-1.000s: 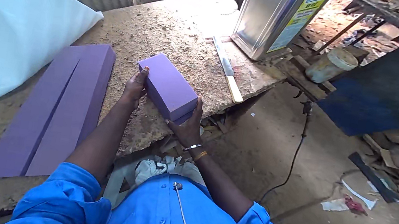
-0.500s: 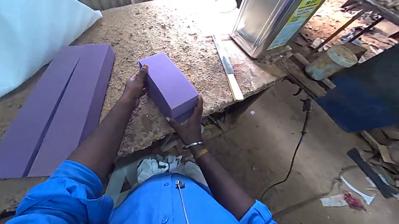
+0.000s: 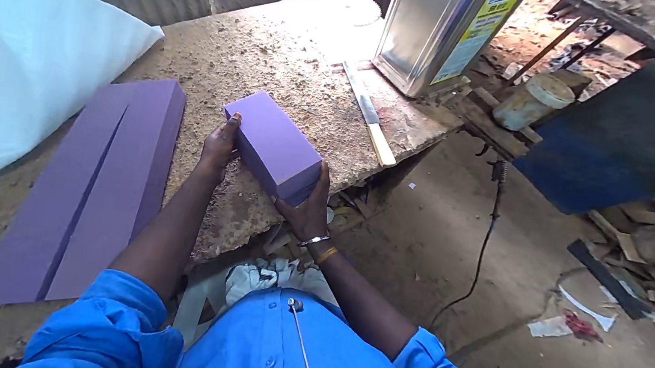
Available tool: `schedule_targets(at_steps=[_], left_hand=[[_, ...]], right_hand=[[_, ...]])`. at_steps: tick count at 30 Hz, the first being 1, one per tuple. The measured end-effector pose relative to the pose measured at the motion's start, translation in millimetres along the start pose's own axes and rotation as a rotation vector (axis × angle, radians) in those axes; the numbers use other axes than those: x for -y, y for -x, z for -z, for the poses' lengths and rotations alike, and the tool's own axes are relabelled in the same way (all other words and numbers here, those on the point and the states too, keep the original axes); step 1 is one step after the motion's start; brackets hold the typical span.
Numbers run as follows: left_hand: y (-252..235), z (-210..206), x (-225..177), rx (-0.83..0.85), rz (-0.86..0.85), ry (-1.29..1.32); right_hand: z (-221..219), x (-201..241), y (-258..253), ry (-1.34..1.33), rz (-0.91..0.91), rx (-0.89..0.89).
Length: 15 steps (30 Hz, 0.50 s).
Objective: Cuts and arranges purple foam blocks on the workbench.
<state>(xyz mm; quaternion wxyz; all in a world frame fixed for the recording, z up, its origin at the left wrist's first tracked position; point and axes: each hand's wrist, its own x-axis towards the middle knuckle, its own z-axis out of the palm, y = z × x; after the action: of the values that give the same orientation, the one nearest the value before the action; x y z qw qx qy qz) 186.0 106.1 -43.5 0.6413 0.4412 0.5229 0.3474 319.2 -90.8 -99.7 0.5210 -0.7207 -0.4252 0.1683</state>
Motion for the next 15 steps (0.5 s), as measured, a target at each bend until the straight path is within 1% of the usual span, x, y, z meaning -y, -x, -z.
schedule_targets(at_steps=[3,7,11,13,15], left_hand=[[2,0,-1,0.031,-0.012,0.007],[5,0,5,0.072,-0.02,-0.025],[2,1,5,0.094,0.002,-0.067],[1,2,2,0.109,0.02,-0.084],[-2,2,5,0.119,0.015,-0.058]], right_hand=[[0,6,12,0.03,0.025,-0.039],[-2,6,26,0.021,-0.02,-0.053],[1,9,30,-0.001,-0.069,-0.024],[3,9,30,0.006,-0.055,-0.019],[11,0,35,0.009,-0.015,-0.016]])
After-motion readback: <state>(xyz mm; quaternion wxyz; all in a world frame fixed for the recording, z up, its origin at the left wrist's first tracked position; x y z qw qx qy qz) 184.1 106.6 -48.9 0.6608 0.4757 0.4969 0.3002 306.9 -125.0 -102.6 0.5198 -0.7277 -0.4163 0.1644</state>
